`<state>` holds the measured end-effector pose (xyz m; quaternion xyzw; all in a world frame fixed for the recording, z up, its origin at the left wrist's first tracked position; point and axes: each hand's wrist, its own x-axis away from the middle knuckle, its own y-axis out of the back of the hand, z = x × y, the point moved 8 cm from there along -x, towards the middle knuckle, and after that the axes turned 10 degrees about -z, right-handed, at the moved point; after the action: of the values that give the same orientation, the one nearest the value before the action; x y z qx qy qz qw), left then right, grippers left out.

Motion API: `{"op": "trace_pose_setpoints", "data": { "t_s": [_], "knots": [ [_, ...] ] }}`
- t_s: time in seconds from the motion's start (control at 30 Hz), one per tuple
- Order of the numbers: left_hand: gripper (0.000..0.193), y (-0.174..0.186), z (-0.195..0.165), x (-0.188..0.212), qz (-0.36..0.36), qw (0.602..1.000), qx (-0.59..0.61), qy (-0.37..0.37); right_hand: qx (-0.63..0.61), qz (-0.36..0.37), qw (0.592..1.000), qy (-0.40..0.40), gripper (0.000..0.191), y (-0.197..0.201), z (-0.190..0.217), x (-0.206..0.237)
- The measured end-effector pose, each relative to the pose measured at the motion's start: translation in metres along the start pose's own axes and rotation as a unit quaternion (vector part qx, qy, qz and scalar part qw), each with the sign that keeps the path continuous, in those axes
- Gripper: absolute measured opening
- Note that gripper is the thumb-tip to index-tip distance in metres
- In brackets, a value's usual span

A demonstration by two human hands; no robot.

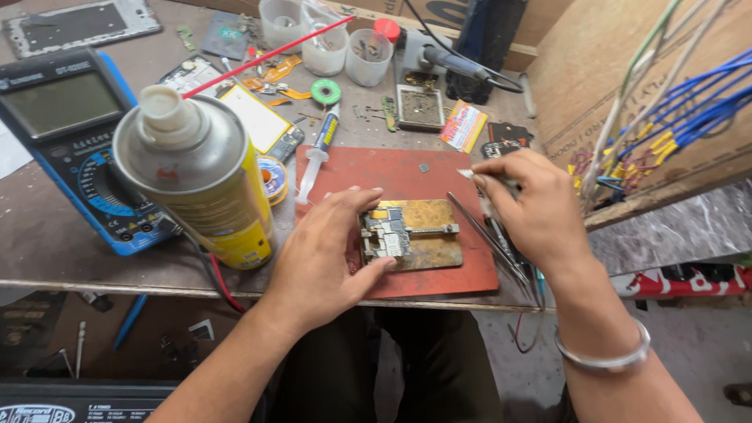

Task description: The person cleans a disassembled phone motherboard with a cloth, then uses tweezers to work on small components on the board while holding it steady on a metal plate. They then pick up a syringe of flux paste and apply it to the board.

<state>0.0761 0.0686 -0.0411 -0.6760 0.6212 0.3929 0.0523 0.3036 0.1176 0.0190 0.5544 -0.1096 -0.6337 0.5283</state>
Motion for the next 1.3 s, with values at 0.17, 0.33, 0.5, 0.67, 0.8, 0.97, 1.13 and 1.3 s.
{"op": "trace_pose_setpoints", "data": {
  "t_s": [0.17,0.33,0.5,0.67,0.8,0.97,1.13,1.3],
  "knots": [
    [0.072,-0.001,0.001,-0.002,0.013,1.0,-0.006,0.024,-0.034,0.032,0.995,-0.085,0.024,-0.016,-0.023,-0.003],
    [0.073,-0.002,0.004,-0.003,0.032,0.997,0.0,0.068,-0.042,0.003,0.997,-0.059,0.021,0.004,-0.009,0.005],
    [0.073,-0.003,0.004,-0.004,0.034,0.996,-0.003,0.079,0.101,0.071,0.96,-0.253,0.023,0.025,-0.031,0.04],
    [0.074,-0.003,0.003,-0.005,0.031,0.998,-0.014,0.06,0.044,0.117,0.973,-0.193,0.029,0.022,-0.026,0.058],
    [0.073,-0.004,0.007,-0.002,0.035,0.996,-0.003,0.082,0.053,0.106,0.987,-0.105,0.029,0.016,-0.016,0.066],
    [0.073,-0.001,0.003,-0.002,0.018,0.999,-0.018,0.045,0.068,0.113,0.975,-0.179,0.029,0.004,-0.034,0.076],
    [0.073,0.0,0.0,-0.003,0.012,0.999,-0.011,0.036,-0.06,0.15,0.936,-0.314,0.032,-0.008,-0.071,0.09],
    [0.073,-0.006,0.01,0.0,0.064,0.99,-0.013,0.124,-0.51,0.098,0.724,-0.454,0.044,-0.004,-0.078,0.117]
  ]
}}
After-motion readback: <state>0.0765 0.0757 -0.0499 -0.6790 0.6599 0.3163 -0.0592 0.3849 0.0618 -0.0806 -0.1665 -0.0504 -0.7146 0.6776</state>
